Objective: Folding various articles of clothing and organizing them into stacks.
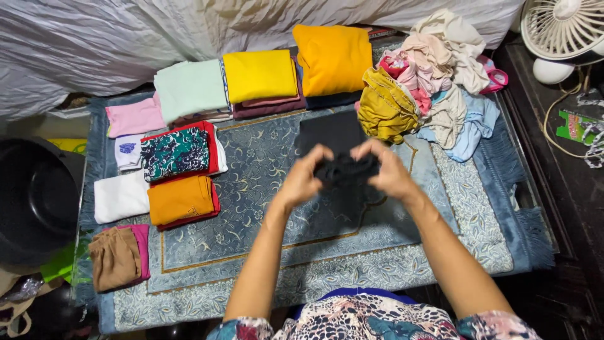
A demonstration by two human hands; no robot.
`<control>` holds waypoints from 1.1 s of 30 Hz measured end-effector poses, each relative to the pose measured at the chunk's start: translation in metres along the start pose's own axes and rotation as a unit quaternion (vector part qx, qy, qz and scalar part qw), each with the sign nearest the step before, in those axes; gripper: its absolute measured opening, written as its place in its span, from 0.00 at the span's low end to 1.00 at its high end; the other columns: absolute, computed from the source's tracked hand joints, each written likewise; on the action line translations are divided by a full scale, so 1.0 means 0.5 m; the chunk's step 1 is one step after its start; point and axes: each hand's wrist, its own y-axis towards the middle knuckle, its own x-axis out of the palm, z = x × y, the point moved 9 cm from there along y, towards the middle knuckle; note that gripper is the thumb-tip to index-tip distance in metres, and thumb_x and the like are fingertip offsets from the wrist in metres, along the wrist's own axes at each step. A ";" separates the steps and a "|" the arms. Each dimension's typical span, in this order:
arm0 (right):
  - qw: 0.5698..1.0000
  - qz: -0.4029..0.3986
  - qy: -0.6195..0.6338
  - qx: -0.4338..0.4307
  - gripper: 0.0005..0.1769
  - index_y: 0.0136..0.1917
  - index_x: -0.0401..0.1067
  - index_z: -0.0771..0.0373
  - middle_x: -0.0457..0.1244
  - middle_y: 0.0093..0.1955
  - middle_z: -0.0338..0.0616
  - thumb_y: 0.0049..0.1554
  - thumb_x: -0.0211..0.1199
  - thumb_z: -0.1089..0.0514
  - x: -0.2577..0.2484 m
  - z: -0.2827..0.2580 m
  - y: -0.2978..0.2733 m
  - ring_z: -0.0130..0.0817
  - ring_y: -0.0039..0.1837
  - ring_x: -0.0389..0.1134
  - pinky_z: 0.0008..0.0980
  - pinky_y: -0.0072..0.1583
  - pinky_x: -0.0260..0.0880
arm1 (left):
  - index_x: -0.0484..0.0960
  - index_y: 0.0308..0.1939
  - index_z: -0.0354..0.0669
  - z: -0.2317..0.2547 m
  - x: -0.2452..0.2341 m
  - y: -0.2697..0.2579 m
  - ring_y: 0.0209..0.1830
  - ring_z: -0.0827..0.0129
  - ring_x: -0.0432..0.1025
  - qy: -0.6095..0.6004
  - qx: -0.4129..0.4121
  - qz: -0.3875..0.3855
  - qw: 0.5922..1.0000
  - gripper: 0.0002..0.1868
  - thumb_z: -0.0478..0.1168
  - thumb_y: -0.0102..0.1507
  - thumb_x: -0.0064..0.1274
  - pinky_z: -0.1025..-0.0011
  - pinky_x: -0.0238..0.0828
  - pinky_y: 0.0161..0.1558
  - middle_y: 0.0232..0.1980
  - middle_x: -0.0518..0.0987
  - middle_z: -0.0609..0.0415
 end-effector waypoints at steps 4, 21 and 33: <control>0.992 -0.054 -0.053 0.101 0.23 0.51 0.70 0.61 0.67 0.49 0.38 0.42 0.73 0.69 0.062 0.142 -0.142 0.27 0.57 0.67 0.29 0.61 0.67 | 0.71 0.54 0.44 -0.143 0.119 -0.133 0.49 0.74 0.74 -0.011 -0.039 -0.080 0.996 0.28 0.23 0.50 0.53 0.71 0.70 0.52 0.43 0.78 0.52; 0.941 0.167 -0.287 0.068 0.34 0.73 0.62 0.53 0.59 0.70 0.52 0.54 0.66 0.63 0.067 0.180 -0.088 0.48 0.72 0.60 0.46 0.73 0.61 | 0.60 0.75 0.52 -0.261 0.092 -0.105 0.65 0.51 0.68 0.089 -0.146 0.229 0.958 0.39 0.32 0.62 0.55 0.57 0.65 0.66 0.64 0.71 0.41; 0.926 0.094 -0.360 0.061 0.38 0.80 0.56 0.53 0.47 0.81 0.55 0.60 0.62 0.46 0.097 0.243 -0.086 0.54 0.80 0.47 0.54 0.76 0.51 | 0.54 0.79 0.56 -0.220 0.123 -0.115 0.79 0.43 0.45 0.303 -0.094 0.119 0.941 0.37 0.46 0.68 0.52 0.42 0.41 0.72 0.81 0.48 0.38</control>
